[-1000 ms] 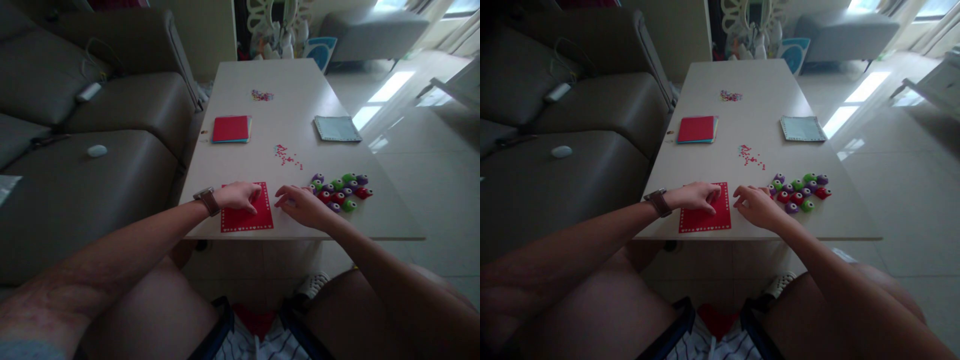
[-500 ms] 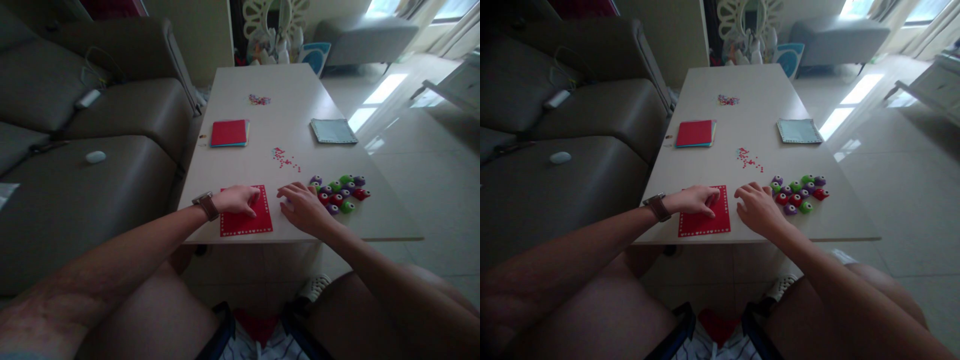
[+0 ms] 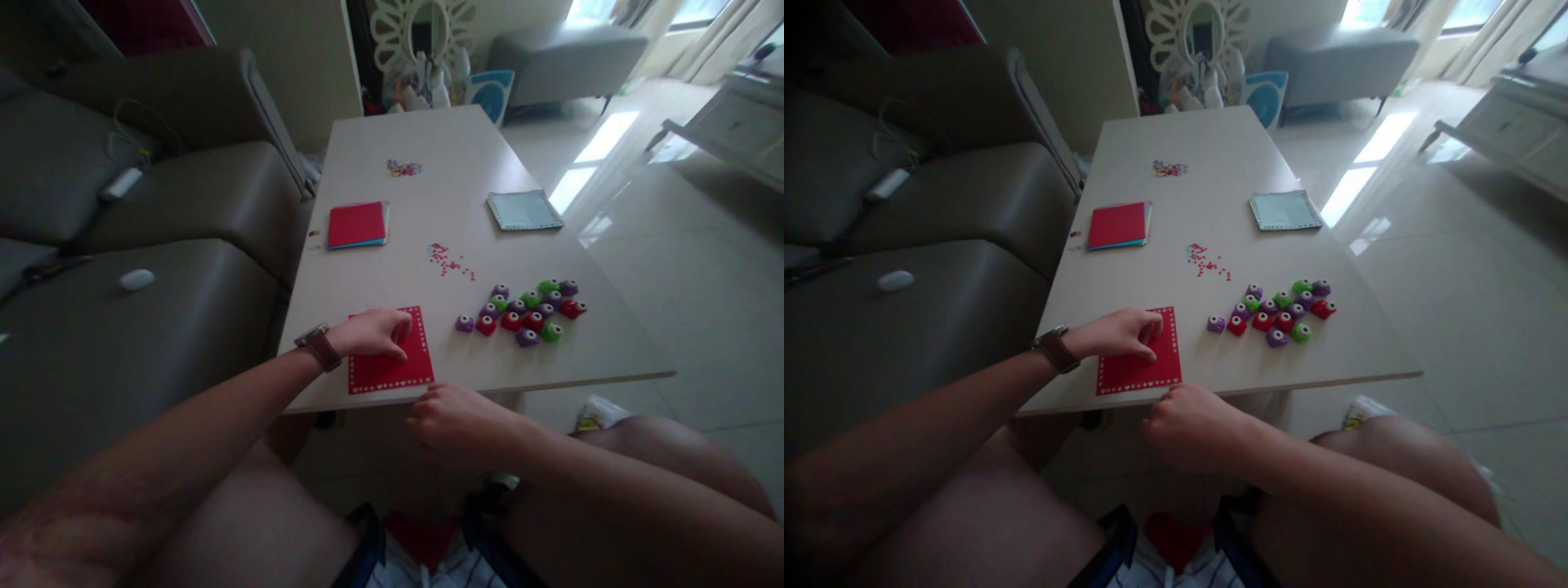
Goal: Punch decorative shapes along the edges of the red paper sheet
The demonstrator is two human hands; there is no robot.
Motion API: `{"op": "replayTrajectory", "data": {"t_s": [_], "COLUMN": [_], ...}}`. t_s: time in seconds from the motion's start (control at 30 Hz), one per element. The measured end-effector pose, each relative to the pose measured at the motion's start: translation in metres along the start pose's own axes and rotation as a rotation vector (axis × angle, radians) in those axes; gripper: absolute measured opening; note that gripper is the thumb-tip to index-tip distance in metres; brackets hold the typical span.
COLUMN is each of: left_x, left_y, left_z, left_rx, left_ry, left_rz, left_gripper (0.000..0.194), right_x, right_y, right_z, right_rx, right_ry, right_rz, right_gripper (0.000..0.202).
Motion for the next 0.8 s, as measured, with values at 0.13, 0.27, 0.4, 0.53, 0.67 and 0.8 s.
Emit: {"op": "replayTrajectory", "data": {"t_s": [0.13,0.27,0.4,0.53,0.67,0.8], "left_x": [-0.008,-0.019,-0.033,-0.043,-0.044,-0.045], "left_y": [0.002,0.007,0.011,0.012,0.013,0.016], "left_z": [-0.001,0.001,0.01,0.019,0.016,0.001], "left_rx": [-0.006,-0.091,-0.17,-0.263,-0.329,-0.37], "left_ry": [-0.014,-0.063,-0.114,-0.126,-0.093,-0.017], "left_rz": [0.028,0.105,0.117,0.15,0.242,0.382], "left_gripper": [0.027,0.015,0.01,0.008,0.005,0.008], "right_x": [0.01,0.017,0.017,0.015,0.013,0.013], "right_y": [-0.008,-0.01,-0.009,-0.01,-0.015,-0.017], "right_z": [0.003,0.003,0.002,0.003,0.001,-0.003], "right_rx": [0.058,0.115,0.109,0.1,0.081,0.109], "right_ry": [0.027,0.035,0.024,0.009,-0.004,-0.029], "right_rz": [-0.009,-0.002,-0.001,-0.012,0.0,0.011], "right_gripper": [0.019,0.018,0.018,0.017,0.018,0.016]}}
Point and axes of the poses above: each hand's wrist, its own z-axis towards the middle knuckle, its own y-axis out of the back of the hand, x = y × z, the point moved 5 cm from there along z, towards the middle knuckle, and after that the axes turned 15 degrees about x, right-handed, at the moved point
